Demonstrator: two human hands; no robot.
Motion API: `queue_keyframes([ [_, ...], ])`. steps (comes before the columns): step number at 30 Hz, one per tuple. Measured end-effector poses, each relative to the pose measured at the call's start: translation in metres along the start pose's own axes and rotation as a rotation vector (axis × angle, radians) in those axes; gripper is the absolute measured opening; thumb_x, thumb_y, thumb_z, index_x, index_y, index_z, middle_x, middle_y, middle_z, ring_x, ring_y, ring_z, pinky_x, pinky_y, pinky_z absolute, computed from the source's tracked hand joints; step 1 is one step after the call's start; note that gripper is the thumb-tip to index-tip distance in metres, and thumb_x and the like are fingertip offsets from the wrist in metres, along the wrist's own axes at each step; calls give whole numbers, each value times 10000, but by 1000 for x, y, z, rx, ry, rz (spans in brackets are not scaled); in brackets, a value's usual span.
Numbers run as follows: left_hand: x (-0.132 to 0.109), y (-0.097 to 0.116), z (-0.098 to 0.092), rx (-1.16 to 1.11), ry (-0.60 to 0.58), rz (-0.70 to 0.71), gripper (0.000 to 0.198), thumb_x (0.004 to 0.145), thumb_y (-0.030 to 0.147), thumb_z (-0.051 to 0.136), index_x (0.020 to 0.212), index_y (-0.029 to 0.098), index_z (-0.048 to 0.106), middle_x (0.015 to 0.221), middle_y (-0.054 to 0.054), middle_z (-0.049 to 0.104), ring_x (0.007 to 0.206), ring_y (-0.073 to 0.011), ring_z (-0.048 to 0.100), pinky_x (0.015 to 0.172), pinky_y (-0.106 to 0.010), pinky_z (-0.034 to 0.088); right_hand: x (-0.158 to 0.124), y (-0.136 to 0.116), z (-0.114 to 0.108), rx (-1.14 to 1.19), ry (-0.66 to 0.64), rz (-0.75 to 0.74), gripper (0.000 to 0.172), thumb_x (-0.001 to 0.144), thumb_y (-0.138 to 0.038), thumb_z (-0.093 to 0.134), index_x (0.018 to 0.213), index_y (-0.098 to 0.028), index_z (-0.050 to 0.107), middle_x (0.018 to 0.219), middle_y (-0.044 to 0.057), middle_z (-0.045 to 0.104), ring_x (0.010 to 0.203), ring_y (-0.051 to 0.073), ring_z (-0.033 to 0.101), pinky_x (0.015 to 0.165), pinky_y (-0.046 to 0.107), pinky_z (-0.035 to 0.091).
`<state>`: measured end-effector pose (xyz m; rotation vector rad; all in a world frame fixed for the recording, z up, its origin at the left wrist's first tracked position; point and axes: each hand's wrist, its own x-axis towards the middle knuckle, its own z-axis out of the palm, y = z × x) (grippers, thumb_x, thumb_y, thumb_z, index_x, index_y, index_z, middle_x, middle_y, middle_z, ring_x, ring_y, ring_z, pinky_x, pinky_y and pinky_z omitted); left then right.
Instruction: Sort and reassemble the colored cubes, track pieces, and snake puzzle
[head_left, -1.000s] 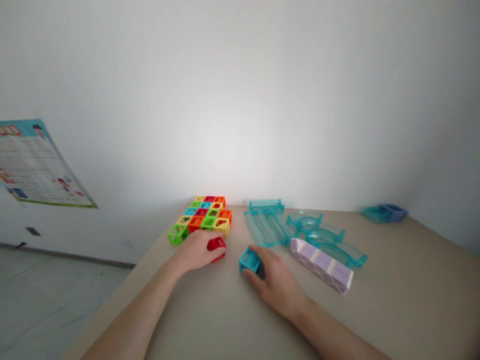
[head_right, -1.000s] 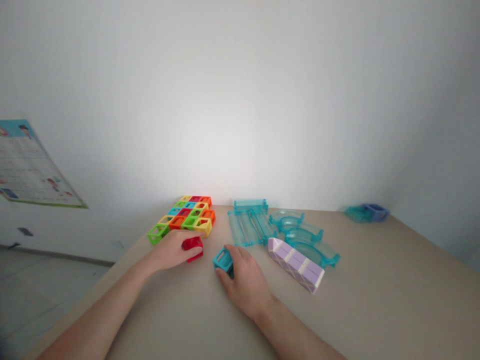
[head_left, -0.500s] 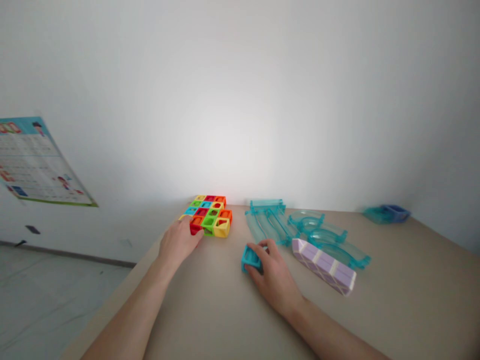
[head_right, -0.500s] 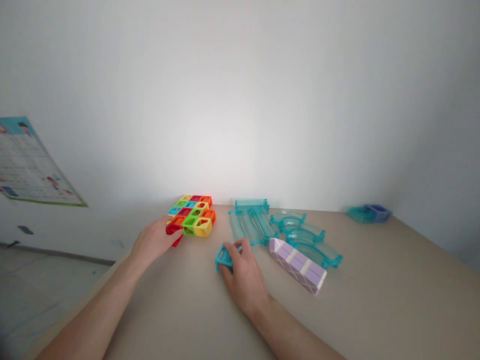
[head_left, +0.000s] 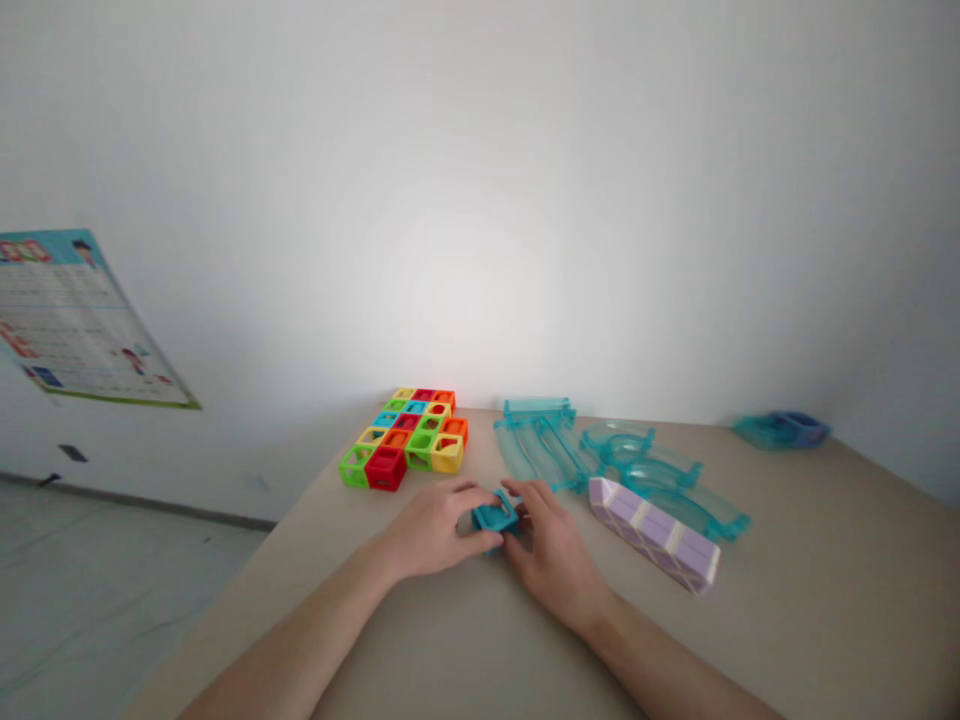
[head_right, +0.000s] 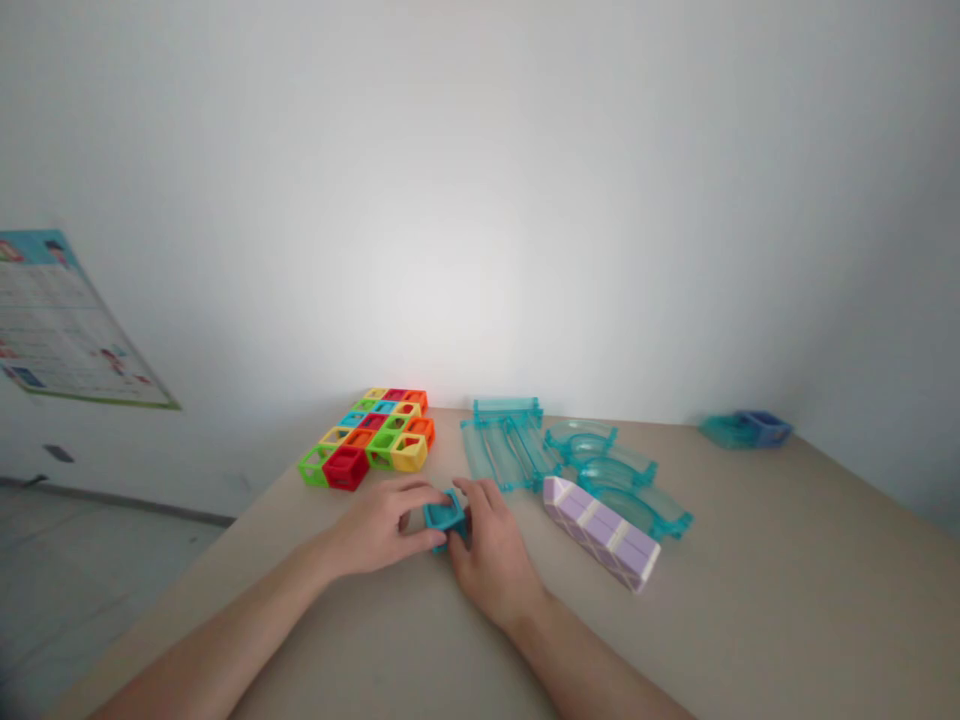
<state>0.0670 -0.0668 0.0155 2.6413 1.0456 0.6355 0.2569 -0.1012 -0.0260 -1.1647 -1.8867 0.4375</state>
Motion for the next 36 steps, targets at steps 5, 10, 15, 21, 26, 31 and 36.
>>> queue_keyframes([
  [5,0,-19,-17,187,105,-221,299,806,500,618,998,276,664,996,-13,686,899,-207,638,778,-297,471,-1,-2,-2,-20,-17,23,481,785,-66,543,1247,-181,478,1099,75,516,817,143,576,803,313,516],
  [10,-3,-46,-29,429,212,-444,364,750,582,635,786,220,653,862,-65,667,939,-265,578,862,-364,440,0,-4,-3,-39,-25,28,460,792,-70,530,1237,-181,484,1113,81,518,829,144,583,811,314,517],
  [15,-3,-58,-33,528,271,-552,393,712,563,666,882,209,669,1076,-124,599,1066,-314,500,939,-436,405,-1,-7,-5,-45,-49,43,421,805,-77,514,1215,-173,501,1136,92,513,844,145,595,828,320,519],
  [21,-2,-65,-19,499,133,-574,608,776,610,563,1301,303,537,1456,-125,399,1312,-378,354,1010,-550,330,-2,-12,-7,-21,-78,50,395,813,-79,513,1191,-193,526,1165,89,510,850,143,608,847,323,523],
  [26,-8,-69,-16,540,118,-667,569,738,579,589,1227,288,586,1479,-118,388,1298,-394,379,980,-570,360,-6,-12,-11,-38,-91,42,405,814,-68,505,1198,-193,533,1155,88,525,852,148,605,856,321,519],
  [31,-15,-89,-26,578,114,-707,526,728,465,589,1217,269,580,1479,-114,387,1289,-379,404,983,-553,377,-8,-12,-17,-80,-117,38,420,803,-65,517,1207,-178,542,1158,97,540,1031,195,577,943,341,484],
  [36,-18,-106,-32,578,103,-679,495,723,455,599,1180,265,608,1444,-101,428,1281,-358,413,1033,-536,340,-7,-13,-18,-150,-136,-6,383,810,-79,519,1178,-174,567,1131,96,562,1058,206,566,962,349,467],
])
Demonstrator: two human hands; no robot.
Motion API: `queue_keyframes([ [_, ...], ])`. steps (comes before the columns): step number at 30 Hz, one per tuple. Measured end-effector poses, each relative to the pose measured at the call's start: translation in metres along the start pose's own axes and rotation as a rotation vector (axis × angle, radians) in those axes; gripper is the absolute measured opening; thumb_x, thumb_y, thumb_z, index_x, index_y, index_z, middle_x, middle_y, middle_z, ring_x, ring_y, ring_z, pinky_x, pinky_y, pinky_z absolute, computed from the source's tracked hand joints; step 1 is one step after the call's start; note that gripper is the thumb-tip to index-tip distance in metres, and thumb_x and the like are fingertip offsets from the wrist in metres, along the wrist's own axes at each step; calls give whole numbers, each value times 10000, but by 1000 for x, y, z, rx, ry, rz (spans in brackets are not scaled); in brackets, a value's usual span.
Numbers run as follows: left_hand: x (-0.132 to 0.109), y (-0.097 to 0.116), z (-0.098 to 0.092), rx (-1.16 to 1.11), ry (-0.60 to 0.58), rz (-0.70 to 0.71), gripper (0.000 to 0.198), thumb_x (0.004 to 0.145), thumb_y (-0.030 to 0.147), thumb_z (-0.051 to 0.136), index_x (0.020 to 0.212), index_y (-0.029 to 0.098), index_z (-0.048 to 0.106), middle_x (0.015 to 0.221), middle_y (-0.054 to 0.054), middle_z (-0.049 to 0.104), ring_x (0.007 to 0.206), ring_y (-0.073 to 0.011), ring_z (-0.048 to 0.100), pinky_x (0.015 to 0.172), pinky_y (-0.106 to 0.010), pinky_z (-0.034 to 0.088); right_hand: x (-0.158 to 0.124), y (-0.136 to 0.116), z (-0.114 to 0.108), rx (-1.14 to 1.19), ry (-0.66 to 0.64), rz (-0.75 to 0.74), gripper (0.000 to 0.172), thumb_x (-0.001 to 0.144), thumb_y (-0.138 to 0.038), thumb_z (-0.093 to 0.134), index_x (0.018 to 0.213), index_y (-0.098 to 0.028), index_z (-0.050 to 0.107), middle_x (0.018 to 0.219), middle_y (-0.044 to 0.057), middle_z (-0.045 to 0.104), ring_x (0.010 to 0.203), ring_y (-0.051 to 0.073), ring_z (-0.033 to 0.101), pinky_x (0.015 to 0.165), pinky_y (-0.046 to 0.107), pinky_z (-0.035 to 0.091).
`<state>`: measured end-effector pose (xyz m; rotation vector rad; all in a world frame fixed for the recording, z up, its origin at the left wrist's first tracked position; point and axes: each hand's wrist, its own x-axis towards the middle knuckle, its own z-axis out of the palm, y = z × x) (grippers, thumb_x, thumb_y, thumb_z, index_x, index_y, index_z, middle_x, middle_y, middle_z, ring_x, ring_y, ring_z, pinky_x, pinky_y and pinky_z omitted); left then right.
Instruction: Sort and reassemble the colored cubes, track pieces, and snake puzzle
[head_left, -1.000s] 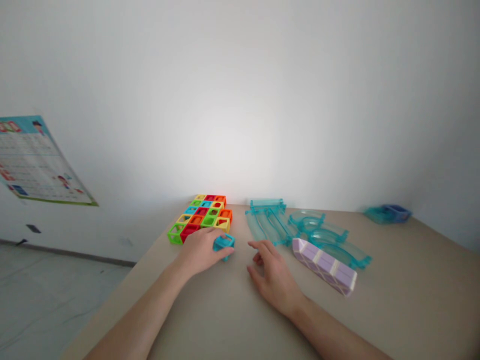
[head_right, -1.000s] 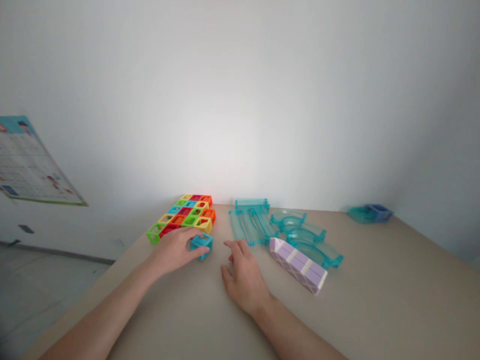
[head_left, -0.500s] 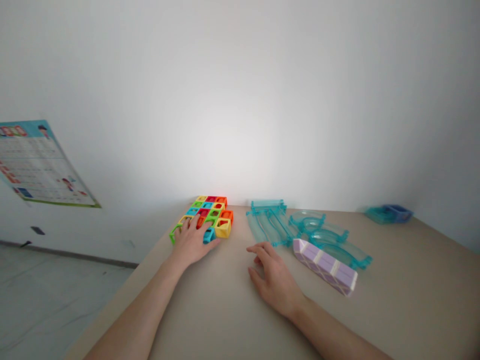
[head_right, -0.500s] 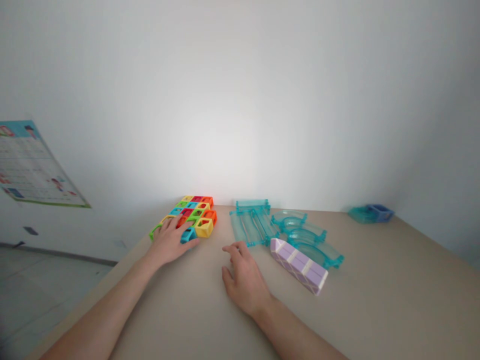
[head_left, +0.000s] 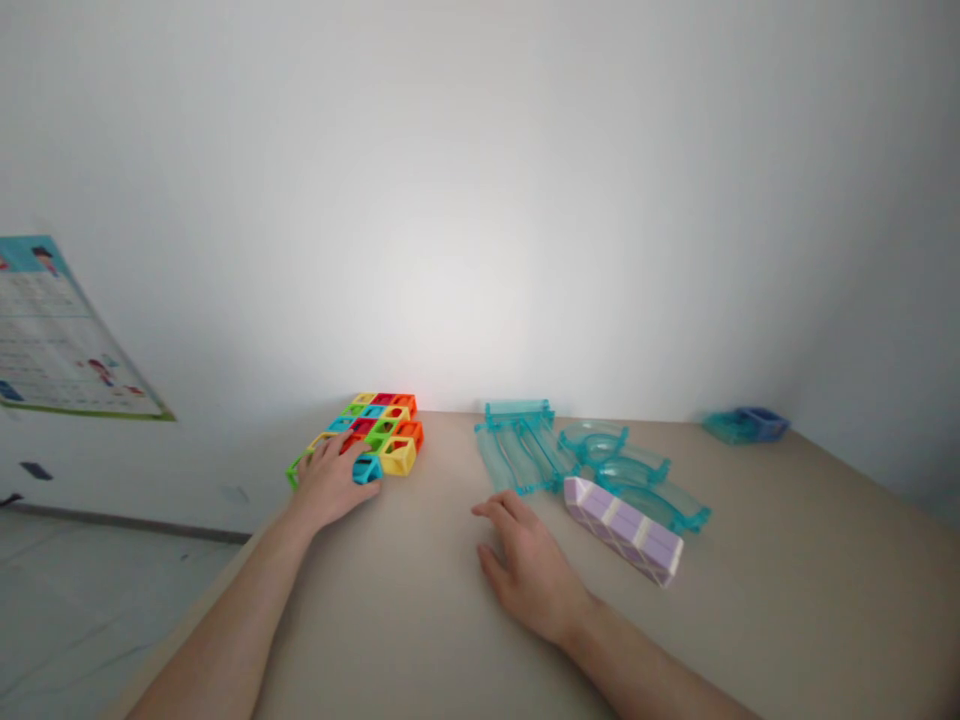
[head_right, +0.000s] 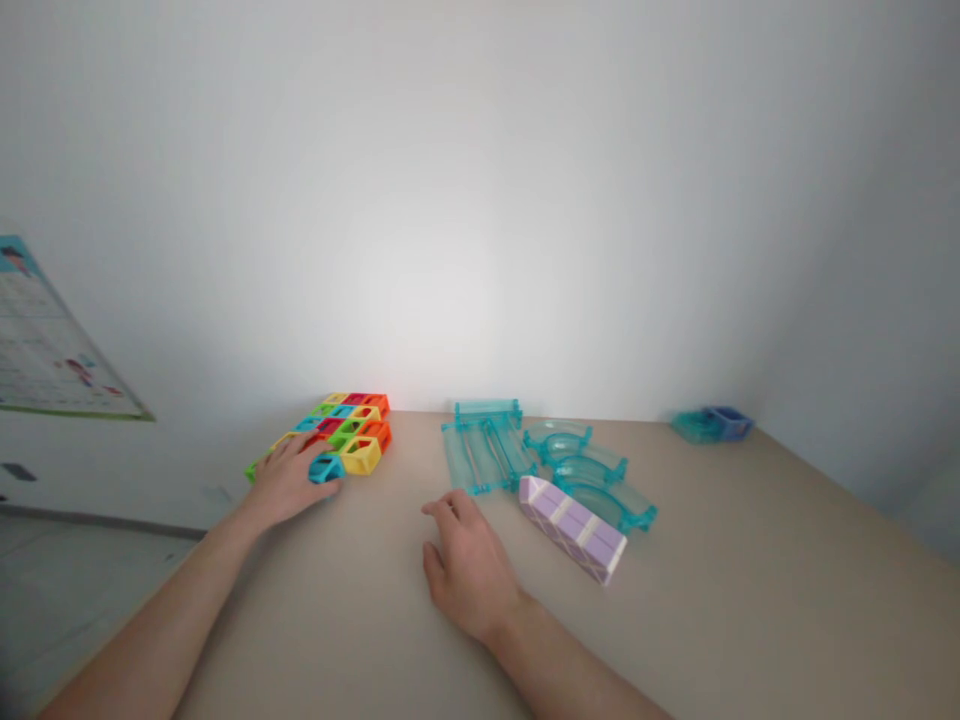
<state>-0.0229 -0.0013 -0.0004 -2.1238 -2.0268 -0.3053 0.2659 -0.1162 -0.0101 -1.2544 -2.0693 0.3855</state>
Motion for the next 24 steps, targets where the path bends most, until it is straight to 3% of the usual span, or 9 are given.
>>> queue_keyframes([
  [2,0,2,-1,-9,30,-12,544,719,484,611,1218,269,592,1437,-121,429,1312,-384,365,1041,-594,302,0,-2,-1,-64,10,-19,362,812,-84,521,1159,-168,579,1108,98,574,1060,216,558,964,357,461],
  [4,-3,8,-6,-52,130,3,596,726,500,617,1269,262,560,1446,-137,413,1359,-400,288,1061,-629,250,1,-4,-4,-174,47,-13,342,819,-88,513,1144,-159,591,1092,108,584,1051,239,547,955,388,456],
  [7,-10,25,-16,-248,362,174,472,802,413,574,1239,234,569,1397,-116,463,1361,-324,317,1120,-512,258,3,-5,-15,-418,154,81,331,815,-81,505,1122,-147,610,1094,146,587,1049,304,518,923,478,433],
  [9,-17,38,-21,-432,414,347,338,851,330,528,1164,225,594,1280,-95,553,1270,-251,445,1103,-409,329,5,-1,-23,-551,222,158,344,803,-77,513,1127,-141,608,1111,172,579,1041,334,503,890,503,424],
  [13,-32,67,-16,-657,190,610,261,875,269,507,1112,219,605,1114,-80,627,1099,-200,569,996,-344,445,11,16,-35,-648,257,212,377,818,-90,509,1185,-131,582,1186,184,560,1074,327,493,895,463,416],
  [16,-40,88,-5,-681,37,678,335,875,290,524,1199,218,574,1181,-93,607,1128,-204,558,1017,-364,441,16,27,-35,-691,246,237,381,829,-107,507,1201,-125,584,1223,187,554,1121,329,488,931,453,391],
  [20,-47,112,2,-612,17,712,553,855,324,566,1382,214,438,1425,-133,443,1313,-251,415,1098,-430,376,20,32,-29,-719,227,264,353,827,-118,508,1160,-146,624,1233,193,563,1128,331,507,993,495,329],
  [24,-50,140,7,-533,61,742,539,883,287,516,1407,224,409,1529,-101,328,1413,-269,271,1151,-471,299,20,32,-21,-713,223,229,320,825,-111,494,1088,-184,660,1225,176,580,1134,325,511,1052,557,233],
])
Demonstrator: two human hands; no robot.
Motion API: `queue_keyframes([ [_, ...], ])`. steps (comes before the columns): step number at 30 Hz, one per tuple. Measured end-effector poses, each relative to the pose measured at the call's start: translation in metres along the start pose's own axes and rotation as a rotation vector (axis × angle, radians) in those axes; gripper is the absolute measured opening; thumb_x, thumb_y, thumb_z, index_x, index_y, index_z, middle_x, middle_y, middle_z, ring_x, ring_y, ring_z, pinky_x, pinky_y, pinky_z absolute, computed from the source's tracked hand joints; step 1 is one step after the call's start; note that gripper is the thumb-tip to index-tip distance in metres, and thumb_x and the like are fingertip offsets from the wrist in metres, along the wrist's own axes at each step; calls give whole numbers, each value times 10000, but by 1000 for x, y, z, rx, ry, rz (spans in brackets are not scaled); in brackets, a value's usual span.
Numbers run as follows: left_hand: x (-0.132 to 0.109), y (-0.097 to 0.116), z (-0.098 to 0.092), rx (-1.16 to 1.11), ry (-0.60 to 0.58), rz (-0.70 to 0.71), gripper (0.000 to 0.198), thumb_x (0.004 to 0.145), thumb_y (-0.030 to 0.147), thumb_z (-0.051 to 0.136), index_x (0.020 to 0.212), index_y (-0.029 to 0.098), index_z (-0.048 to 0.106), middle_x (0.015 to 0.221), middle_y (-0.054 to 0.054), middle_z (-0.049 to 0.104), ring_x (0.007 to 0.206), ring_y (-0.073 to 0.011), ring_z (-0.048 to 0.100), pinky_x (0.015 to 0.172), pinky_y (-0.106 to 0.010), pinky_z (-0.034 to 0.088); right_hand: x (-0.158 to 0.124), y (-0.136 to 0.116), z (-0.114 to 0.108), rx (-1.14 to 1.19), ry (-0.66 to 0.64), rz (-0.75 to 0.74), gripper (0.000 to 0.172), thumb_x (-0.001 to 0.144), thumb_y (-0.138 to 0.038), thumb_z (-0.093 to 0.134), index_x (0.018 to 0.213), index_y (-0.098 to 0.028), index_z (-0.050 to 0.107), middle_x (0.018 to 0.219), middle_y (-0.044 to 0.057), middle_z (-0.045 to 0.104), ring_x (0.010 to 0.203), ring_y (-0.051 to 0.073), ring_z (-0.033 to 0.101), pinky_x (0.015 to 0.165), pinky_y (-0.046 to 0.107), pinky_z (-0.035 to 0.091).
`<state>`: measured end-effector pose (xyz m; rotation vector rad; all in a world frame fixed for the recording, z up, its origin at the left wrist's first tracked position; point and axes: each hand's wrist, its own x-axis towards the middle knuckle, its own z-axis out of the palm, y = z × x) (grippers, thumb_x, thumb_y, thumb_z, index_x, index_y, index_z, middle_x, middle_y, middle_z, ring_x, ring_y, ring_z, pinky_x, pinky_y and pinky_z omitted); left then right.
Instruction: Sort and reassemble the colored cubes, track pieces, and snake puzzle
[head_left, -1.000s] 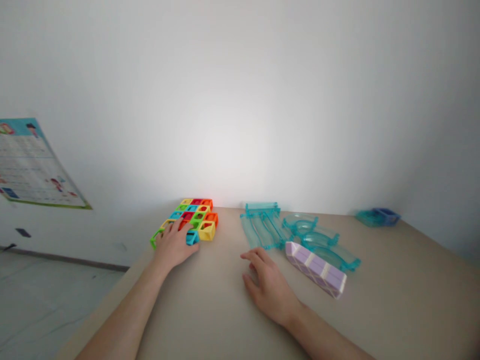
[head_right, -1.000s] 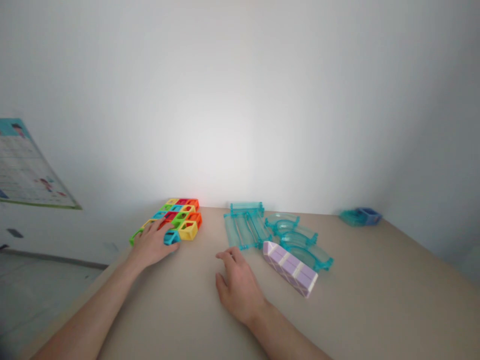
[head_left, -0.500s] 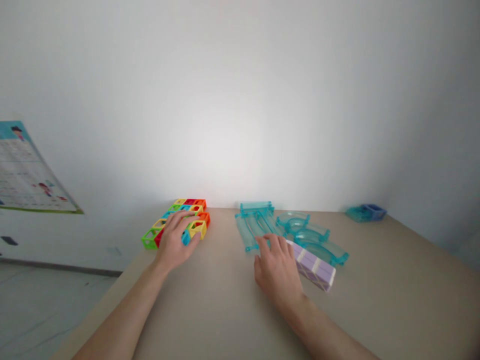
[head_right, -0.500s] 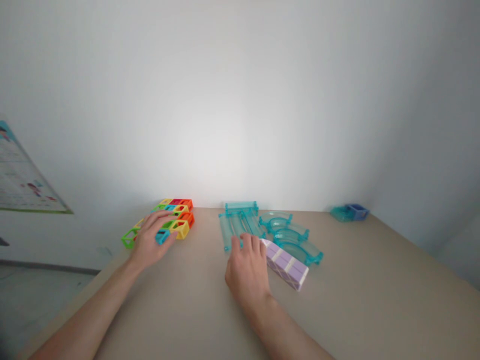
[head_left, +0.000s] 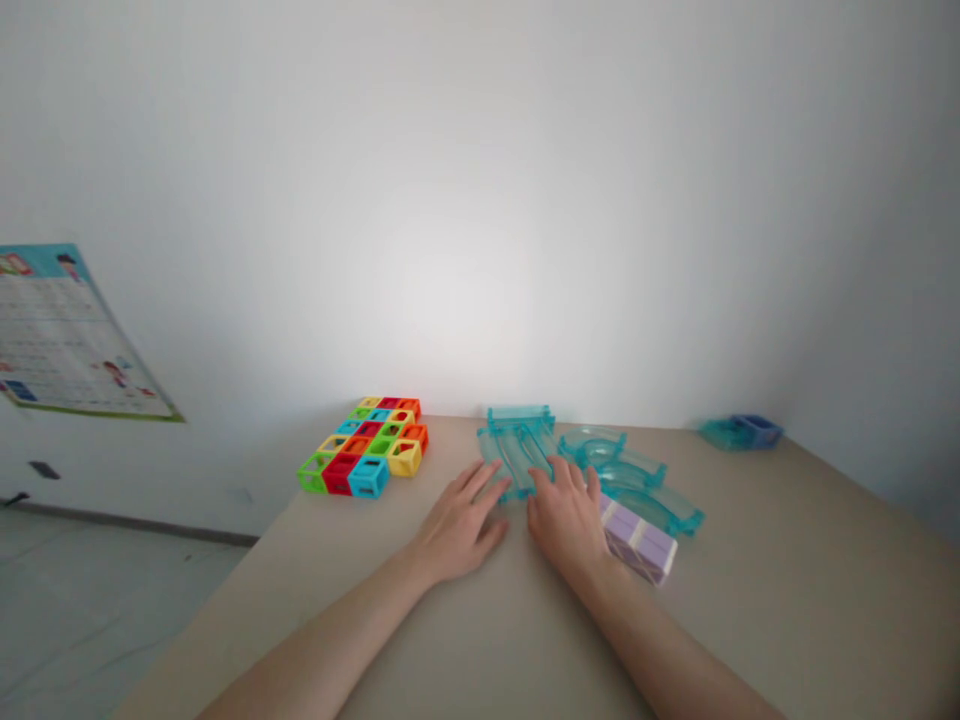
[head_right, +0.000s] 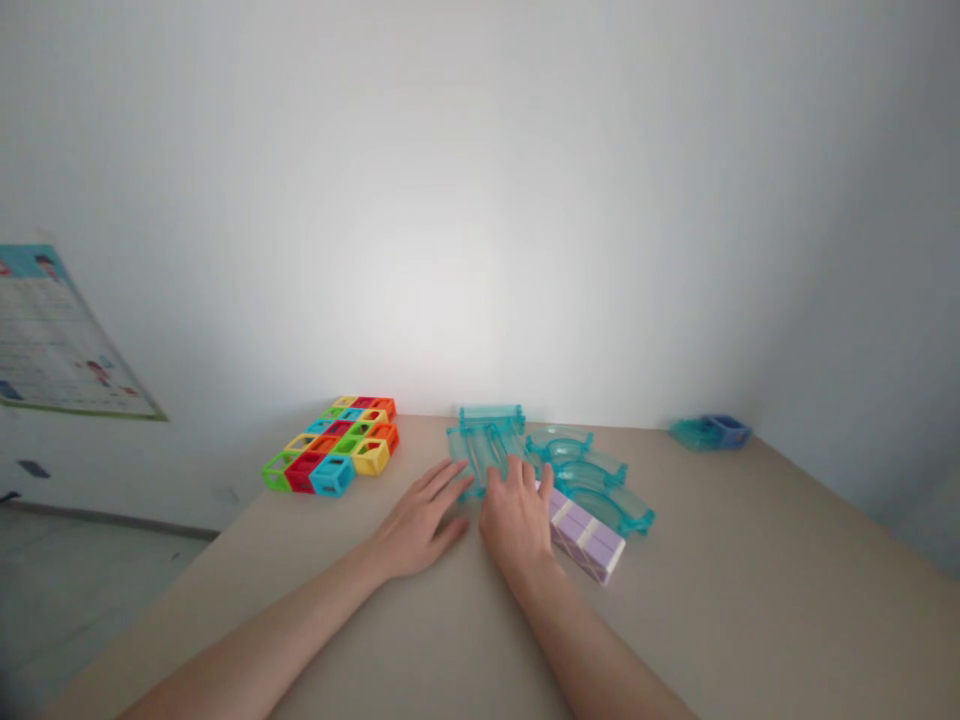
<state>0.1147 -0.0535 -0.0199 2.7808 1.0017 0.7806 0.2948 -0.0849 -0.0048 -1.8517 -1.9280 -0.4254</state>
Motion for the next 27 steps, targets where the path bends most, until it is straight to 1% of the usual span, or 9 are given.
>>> queue_keyframes([
  [3,11,9,12,12,-7,-38,517,869,268,532,1374,208,441,1485,-107,402,1393,-279,309,1134,-480,327,-1,-1,5,-1,29,-25,312,813,-116,509,1071,-196,665,1261,171,562,1171,334,484,1071,582,185],
  [6,16,14,16,40,3,-75,417,868,255,533,1282,213,522,1412,-112,472,1310,-286,400,1093,-478,372,0,1,8,17,28,-11,323,807,-136,543,1099,-214,657,1265,164,563,1176,337,484,1058,589,210],
  [9,14,11,9,74,25,-106,312,871,250,540,1180,219,577,1324,-106,523,1202,-282,472,1034,-468,419,0,5,9,32,4,-13,266,830,-192,573,1077,-221,667,1205,152,596,1145,324,510,1049,584,236],
  [12,10,1,0,78,35,-163,191,890,233,525,1058,211,613,1248,-96,554,1130,-261,513,983,-438,453,0,5,9,24,-6,-21,198,839,-264,608,1010,-207,692,1199,159,592,1153,335,501,1051,604,222],
  [15,8,-8,-6,69,33,-201,147,900,200,506,978,199,631,1210,-92,569,1112,-253,526,972,-425,459,-1,2,8,22,-1,-8,220,833,-288,632,1031,-210,687,1213,160,581,1161,334,495,1059,613,206],
  [19,9,-13,-8,77,33,-199,163,899,198,508,963,209,658,1207,-87,571,1097,-255,537,970,-426,461,-2,-4,6,35,22,-11,276,820,-283,649,1085,-205,666,1253,179,549,1175,346,485,1062,627,193],
  [21,9,-14,-7,80,28,-195,183,901,199,503,977,210,669,1213,-89,571,1100,-257,540,971,-420,464,-2,-9,4,59,39,-56,290,826,-268,643,1111,-212,653,1309,174,517,1215,342,459,1074,629,170],
  [24,8,-16,-8,61,16,-204,189,890,181,511,979,199,678,1224,-96,575,1120,-259,547,985,-408,459,-3,-15,4,138,18,-190,285,856,-222,609,1140,-246,626,1357,117,512,1273,302,421,1099,607,155],
  [27,7,-19,-9,19,-2,-224,180,872,148,532,947,185,692,1228,-96,588,1115,-242,571,997,-380,453,-2,-17,7,218,-59,-288,224,886,-177,575,1086,-260,633,1272,57,596,1212,255,487,1104,567,194],
])
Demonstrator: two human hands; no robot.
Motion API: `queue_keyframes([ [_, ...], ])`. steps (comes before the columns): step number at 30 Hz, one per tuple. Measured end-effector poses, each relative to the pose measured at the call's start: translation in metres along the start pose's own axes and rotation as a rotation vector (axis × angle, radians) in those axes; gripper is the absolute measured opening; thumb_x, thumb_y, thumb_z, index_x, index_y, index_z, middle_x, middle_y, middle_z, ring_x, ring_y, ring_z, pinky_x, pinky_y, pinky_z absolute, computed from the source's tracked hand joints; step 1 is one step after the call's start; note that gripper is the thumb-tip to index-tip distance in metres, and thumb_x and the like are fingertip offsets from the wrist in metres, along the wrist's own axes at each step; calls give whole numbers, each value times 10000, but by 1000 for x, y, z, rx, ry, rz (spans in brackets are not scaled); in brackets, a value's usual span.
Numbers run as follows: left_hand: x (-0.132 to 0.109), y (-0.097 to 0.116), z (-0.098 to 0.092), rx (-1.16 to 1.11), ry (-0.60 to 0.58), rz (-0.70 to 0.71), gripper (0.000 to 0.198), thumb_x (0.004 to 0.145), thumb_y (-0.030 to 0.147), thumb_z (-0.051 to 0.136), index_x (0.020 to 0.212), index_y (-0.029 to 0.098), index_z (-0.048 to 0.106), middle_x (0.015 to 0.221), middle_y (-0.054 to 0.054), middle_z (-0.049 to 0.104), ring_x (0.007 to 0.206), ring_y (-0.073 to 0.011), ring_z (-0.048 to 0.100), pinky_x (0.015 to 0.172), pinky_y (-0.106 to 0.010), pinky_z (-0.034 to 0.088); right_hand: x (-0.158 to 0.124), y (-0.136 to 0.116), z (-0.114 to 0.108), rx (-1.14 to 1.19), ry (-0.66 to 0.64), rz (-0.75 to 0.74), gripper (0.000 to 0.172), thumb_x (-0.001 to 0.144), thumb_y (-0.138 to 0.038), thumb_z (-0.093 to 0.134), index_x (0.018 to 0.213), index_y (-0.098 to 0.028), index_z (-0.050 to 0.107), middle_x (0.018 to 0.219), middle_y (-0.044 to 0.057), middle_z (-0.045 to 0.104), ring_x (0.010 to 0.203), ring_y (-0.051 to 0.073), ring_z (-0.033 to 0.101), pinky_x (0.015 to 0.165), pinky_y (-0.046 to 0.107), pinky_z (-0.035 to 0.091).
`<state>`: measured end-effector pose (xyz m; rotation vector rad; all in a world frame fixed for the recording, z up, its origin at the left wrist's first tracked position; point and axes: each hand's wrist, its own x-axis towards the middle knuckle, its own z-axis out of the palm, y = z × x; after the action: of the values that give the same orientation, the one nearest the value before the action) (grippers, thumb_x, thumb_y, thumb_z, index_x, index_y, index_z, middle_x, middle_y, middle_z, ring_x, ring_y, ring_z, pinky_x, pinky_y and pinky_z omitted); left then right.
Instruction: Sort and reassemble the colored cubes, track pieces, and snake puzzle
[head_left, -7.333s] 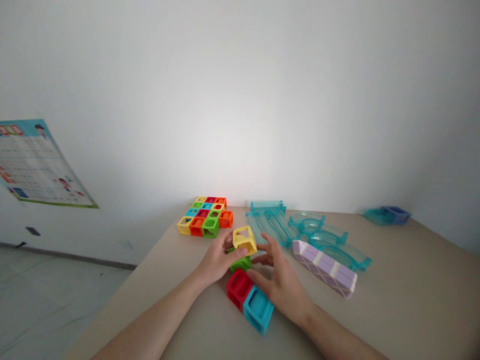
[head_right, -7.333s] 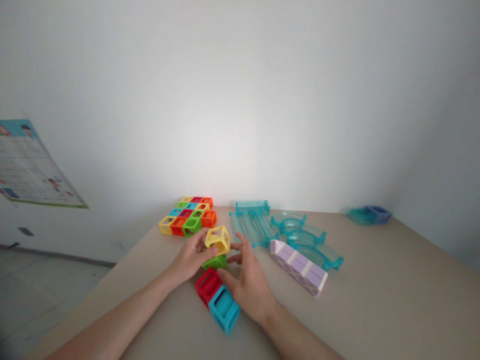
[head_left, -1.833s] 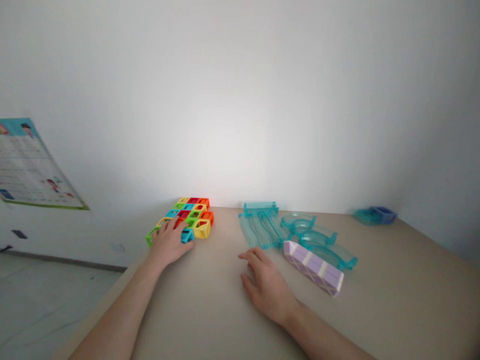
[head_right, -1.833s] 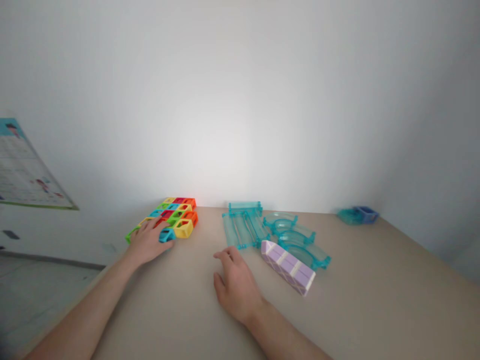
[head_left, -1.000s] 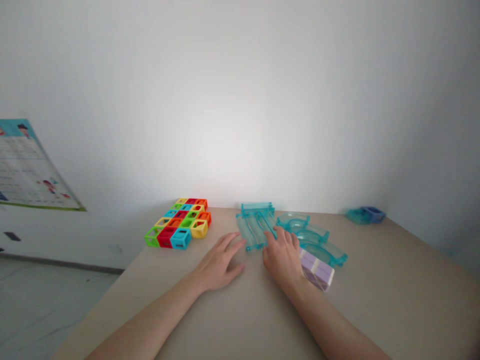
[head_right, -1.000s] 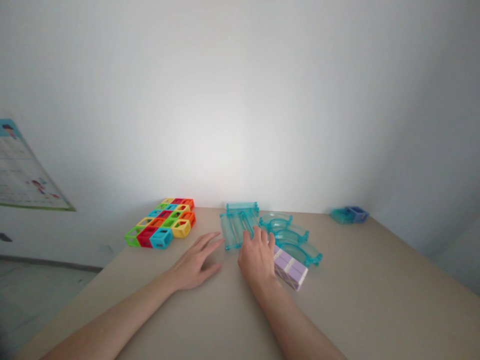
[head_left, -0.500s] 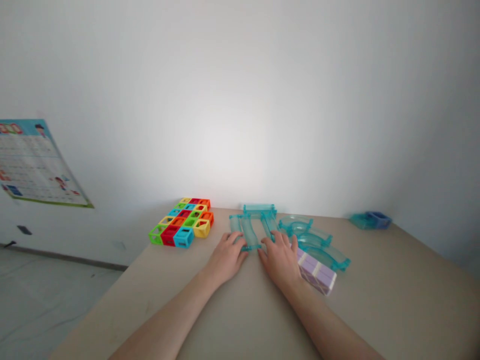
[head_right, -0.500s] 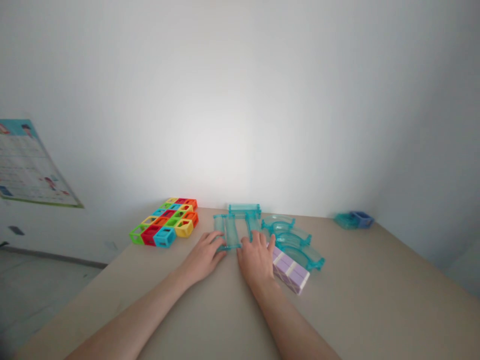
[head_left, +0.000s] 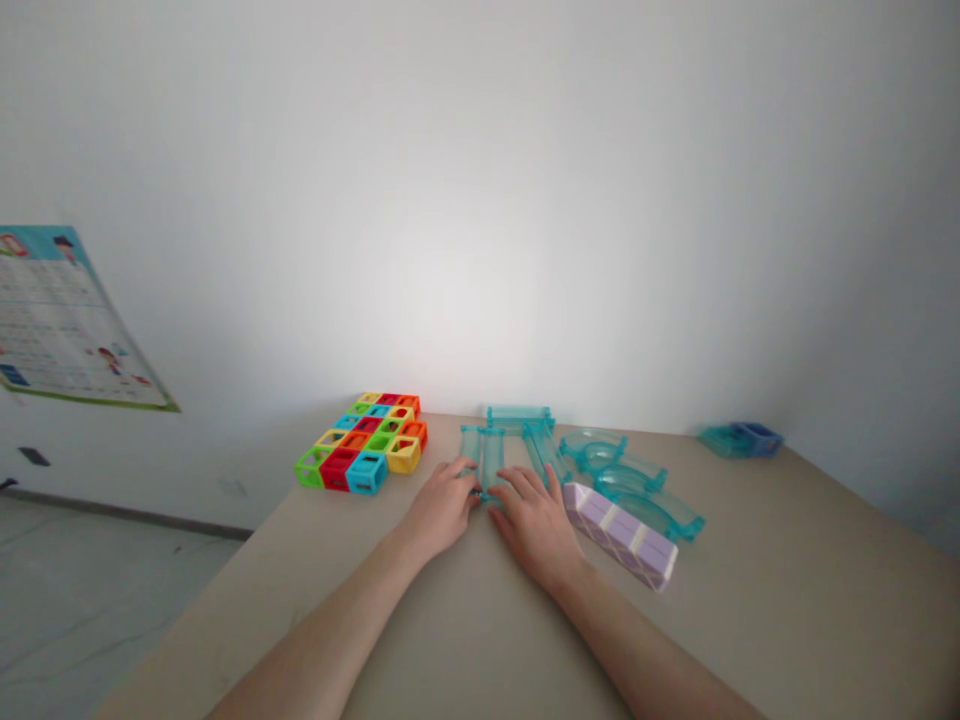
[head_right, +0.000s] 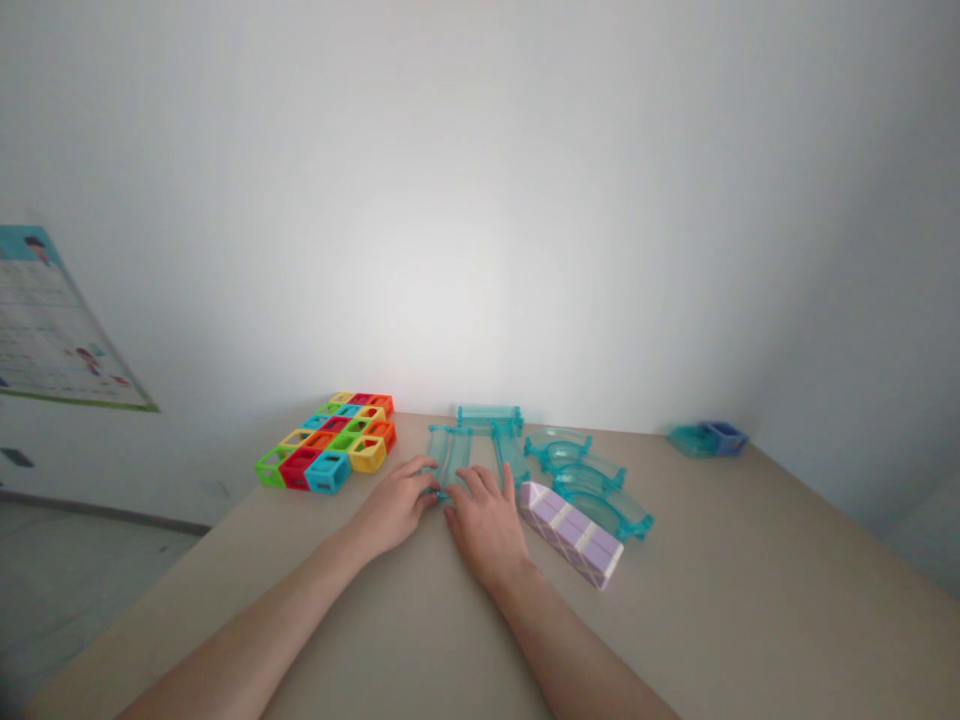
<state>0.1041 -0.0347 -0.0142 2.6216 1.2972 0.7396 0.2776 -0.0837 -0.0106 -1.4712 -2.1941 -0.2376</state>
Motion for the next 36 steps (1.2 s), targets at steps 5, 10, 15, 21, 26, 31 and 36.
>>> queue_keyframes([
  [5,0,-5,-2,-5,-8,-39,168,839,101,572,904,167,712,1233,-98,613,1114,-243,591,1002,-374,446,3,5,6,9,-28,37,132,918,-166,540,935,-228,655,957,31,694,994,223,589,1071,519,258],
  [10,0,-6,-2,10,-16,-45,251,813,26,546,913,170,726,1256,-107,626,1137,-249,598,1014,-391,439,4,5,9,-26,-47,36,116,923,-183,538,944,-213,648,923,41,687,962,226,589,1070,524,234],
  [15,1,-10,-2,46,13,-81,312,806,0,514,939,174,735,1273,-113,630,1175,-233,587,1020,-369,445,2,4,6,-61,-64,19,125,928,-168,512,928,-195,635,918,52,680,960,232,579,1072,535,203],
  [21,8,-27,3,124,92,-177,331,804,-10,482,978,130,727,1296,-161,605,1190,-275,569,1043,-424,420,1,2,3,-24,-86,5,144,909,-110,504,928,-191,623,921,48,675,953,226,576,1082,538,187],
  [26,12,-32,11,178,171,-247,428,789,-27,463,1156,89,648,1377,-208,508,1290,-302,470,1071,-464,385,1,1,5,9,-84,-14,125,909,-122,528,938,-197,624,929,34,687,951,219,585,1090,547,177],
  [31,5,-7,-1,42,251,-46,332,884,125,468,1168,132,639,1255,-162,577,1206,-254,520,1055,-412,414,0,2,6,43,-69,-48,151,928,-143,507,961,-214,636,903,19,701,945,203,590,1096,528,177],
  [36,-6,10,-5,-3,48,118,367,906,324,501,1234,189,597,1255,-130,563,1207,-252,506,1052,-400,416,-1,2,5,47,-63,-51,223,918,-99,469,1002,-219,637,917,24,708,957,198,586,1103,524,166],
])
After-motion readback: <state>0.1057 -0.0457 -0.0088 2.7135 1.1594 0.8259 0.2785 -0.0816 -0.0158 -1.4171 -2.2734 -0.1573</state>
